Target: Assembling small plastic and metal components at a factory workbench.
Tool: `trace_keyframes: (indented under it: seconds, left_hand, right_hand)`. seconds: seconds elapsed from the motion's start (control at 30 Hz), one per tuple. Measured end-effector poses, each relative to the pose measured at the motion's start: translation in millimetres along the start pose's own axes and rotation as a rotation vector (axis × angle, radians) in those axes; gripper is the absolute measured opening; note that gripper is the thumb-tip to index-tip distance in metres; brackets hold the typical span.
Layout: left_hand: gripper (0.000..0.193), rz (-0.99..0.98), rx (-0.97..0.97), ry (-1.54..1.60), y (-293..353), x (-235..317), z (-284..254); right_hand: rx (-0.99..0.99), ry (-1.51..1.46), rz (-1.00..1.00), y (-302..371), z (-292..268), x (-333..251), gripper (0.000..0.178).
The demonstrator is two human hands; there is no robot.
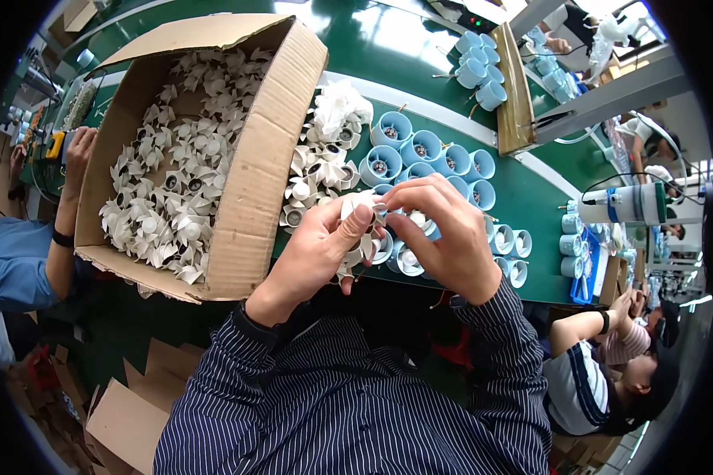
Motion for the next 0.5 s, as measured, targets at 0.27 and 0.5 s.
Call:
trace_keyframes:
  seconds: [0.27,0.5]
  left_hand:
    - [0.053,-0.007,0.018,0.059,-2.6,4.8,1.5]
    - [0.044,-0.013,0.082,0.048,-2.3,4.4,-5.4]
  right_hand:
    - [0.005,-0.010,-0.117,4.5,0.8,11.0,0.024]
    - [0.014,0.041,-0.231,2.4,2.4,10.9,0.025]
Point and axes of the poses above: each hand's wrist, its own y-axis away from the middle knuckle, its own z-axis out of the palm, x = y × z, the point moved 3 cm from there along -y, towards the middle knuckle, and after that the axes turned 1 degree about z, right-handed, at the moved point
